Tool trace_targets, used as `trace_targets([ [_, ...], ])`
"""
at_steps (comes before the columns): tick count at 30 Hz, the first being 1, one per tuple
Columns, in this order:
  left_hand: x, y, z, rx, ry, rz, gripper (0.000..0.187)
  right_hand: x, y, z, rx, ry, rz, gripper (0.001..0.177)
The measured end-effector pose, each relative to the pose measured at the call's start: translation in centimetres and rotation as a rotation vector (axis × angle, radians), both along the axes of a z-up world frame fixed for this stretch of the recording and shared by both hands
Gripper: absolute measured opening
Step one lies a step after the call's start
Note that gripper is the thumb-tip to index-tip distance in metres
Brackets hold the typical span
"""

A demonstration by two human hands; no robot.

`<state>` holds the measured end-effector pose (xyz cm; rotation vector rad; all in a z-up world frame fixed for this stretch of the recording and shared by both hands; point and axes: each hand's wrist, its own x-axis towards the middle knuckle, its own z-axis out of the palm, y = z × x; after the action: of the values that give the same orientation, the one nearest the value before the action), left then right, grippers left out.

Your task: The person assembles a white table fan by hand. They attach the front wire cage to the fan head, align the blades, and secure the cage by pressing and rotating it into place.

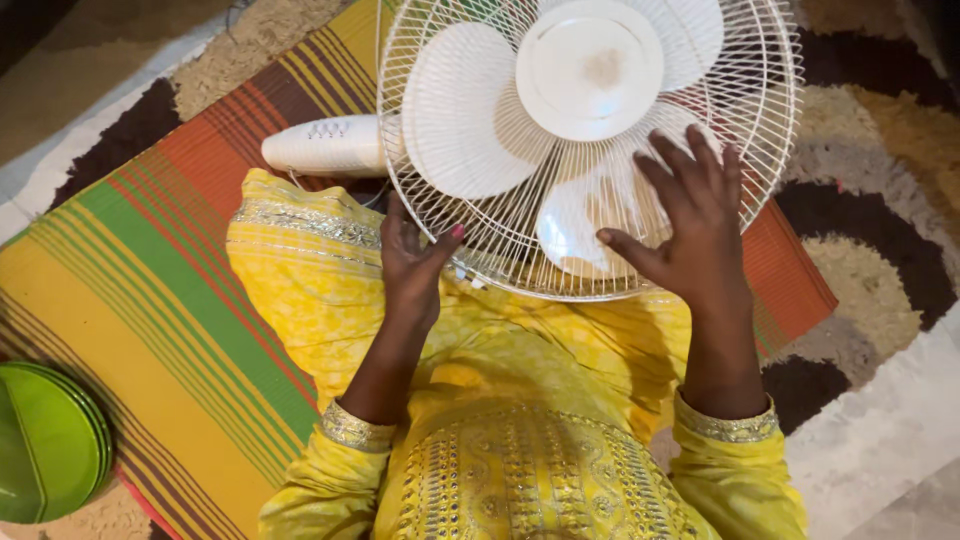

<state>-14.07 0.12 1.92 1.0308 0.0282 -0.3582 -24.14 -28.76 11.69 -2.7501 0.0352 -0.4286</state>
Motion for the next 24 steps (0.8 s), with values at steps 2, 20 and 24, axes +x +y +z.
trace_targets([
  [2,0.1,-0.2,0.6,0.003,-0.020,-0.022,0.099,-0.1,-0.4,-0.2,-0.009,-0.038,-0.048,0.074],
  [20,-3.6,-5.6,4.0,1.226,-1.532,-0.419,0.094,3.6,-0.3,-0.1,0.080,-0.249,-0.158,0.027],
  [24,-2.6,-6.8,4.8,1.191,-1.525,-0.386,0.086,2.2,-1.1,-1.8,0.256,-0.523,-0.254,0.015],
])
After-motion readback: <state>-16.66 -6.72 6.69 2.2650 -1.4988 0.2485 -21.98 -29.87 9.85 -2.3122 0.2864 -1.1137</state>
